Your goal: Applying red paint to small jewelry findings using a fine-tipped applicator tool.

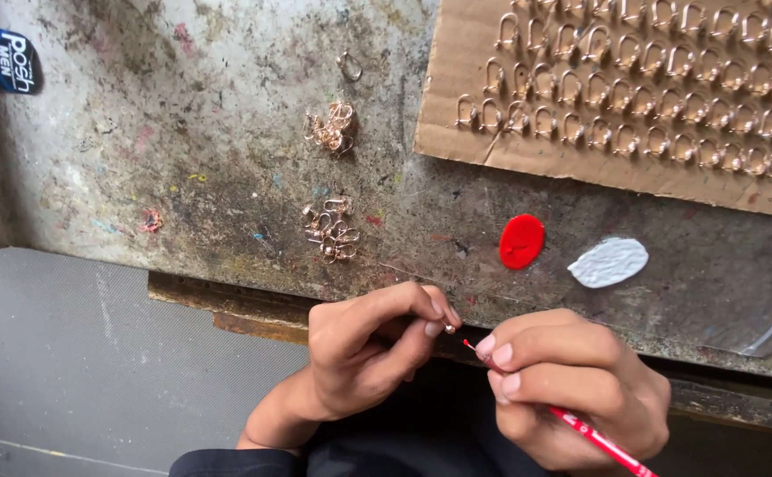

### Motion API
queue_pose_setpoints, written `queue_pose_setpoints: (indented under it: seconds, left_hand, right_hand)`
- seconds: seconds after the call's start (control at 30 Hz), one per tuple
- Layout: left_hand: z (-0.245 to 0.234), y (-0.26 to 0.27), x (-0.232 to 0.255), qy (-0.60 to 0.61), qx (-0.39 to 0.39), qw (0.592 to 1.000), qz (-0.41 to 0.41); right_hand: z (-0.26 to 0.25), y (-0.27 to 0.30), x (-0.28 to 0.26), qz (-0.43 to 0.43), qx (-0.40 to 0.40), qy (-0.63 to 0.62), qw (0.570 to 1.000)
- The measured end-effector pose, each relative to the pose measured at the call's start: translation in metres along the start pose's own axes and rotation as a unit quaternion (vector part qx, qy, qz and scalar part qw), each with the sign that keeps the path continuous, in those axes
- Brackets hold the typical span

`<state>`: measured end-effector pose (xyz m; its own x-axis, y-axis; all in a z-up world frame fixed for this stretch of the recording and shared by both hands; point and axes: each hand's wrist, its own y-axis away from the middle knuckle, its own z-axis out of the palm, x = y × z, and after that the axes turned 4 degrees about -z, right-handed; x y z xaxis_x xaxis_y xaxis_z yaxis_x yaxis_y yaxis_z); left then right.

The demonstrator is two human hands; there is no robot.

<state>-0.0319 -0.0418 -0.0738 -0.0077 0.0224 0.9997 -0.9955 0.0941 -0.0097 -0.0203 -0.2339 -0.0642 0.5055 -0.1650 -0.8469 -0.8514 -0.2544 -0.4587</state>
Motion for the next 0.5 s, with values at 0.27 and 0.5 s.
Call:
queue_pose_setpoints:
  seconds: [0.27,0.5]
  left_hand:
    - [-0.0060,-0.0036,0.0046,-0.040,-0.018,0.999,-0.018]
    - [-0.0067,-0.0036,0.0037,-0.058,-0.020,0.998,-0.021]
  right_hand:
    - [0.0110,0.0001,-0.0040,0.024,0.022,0.061,0.998]
    - [0.0097,-0.0026,-0.0060,0.029,-0.005,0.081,0.996]
